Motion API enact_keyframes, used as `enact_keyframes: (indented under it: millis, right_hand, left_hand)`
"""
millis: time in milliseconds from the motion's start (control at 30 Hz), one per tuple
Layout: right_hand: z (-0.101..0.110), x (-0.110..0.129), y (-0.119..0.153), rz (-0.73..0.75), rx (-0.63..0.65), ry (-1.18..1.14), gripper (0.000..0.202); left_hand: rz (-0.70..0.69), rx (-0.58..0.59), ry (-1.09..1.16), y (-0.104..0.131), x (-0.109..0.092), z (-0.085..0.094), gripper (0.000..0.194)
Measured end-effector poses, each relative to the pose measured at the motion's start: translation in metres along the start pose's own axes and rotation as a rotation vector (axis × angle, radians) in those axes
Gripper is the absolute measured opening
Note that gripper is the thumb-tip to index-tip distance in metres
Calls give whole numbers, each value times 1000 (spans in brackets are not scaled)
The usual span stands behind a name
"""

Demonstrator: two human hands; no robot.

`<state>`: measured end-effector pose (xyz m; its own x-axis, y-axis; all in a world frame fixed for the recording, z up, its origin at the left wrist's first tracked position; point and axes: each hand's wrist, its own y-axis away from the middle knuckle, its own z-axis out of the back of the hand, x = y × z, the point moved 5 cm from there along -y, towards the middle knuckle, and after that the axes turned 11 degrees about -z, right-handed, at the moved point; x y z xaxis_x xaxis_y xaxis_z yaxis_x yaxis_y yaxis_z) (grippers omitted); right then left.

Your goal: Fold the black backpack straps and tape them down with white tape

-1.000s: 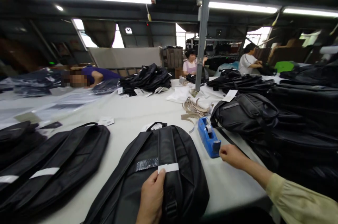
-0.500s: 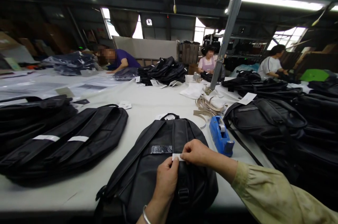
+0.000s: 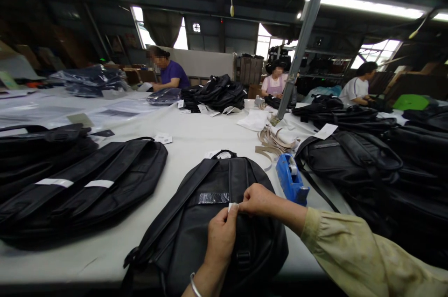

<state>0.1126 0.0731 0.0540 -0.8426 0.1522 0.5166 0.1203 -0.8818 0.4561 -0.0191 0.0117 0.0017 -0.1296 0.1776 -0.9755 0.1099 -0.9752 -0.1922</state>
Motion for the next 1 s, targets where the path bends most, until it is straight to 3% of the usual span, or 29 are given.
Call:
enact_keyframes:
  millis: [200, 300, 400, 467, 567, 633, 833, 933, 1000]
  right_hand:
    - [5, -20, -6, 12, -61, 34, 47]
    - [5, -41, -11, -2, -14, -49, 38]
    - [11, -51, -8, 10, -55, -173, 23]
    - [13, -52, -3, -4, -30, -304, 24]
    - [2, -42, 5, -58, 168, -492, 41]
    - [-6, -34, 7, -80, 250, -551, 42]
    - [-17, -24, 8, -63, 155, -708, 28]
    - [-12, -25, 10, -37, 147, -805, 30]
    - [-3, -26, 9, 7, 123, -783, 34]
  left_hand:
    - [100, -40, 72, 1, 6, 1, 43]
    - [207, -75, 180, 3, 10, 2, 46]
    - [313, -114, 330, 3, 13, 2, 46]
    - [363, -148, 403, 2, 12, 1, 45]
    - [403, -181, 468, 1, 9, -1, 42]
    - [393, -186, 496, -1, 9, -3, 40]
    - [419, -172, 500, -9, 9, -5, 31]
    - [467, -199, 483, -14, 0, -10, 20]
    - [480, -132, 520, -17, -9, -18, 22]
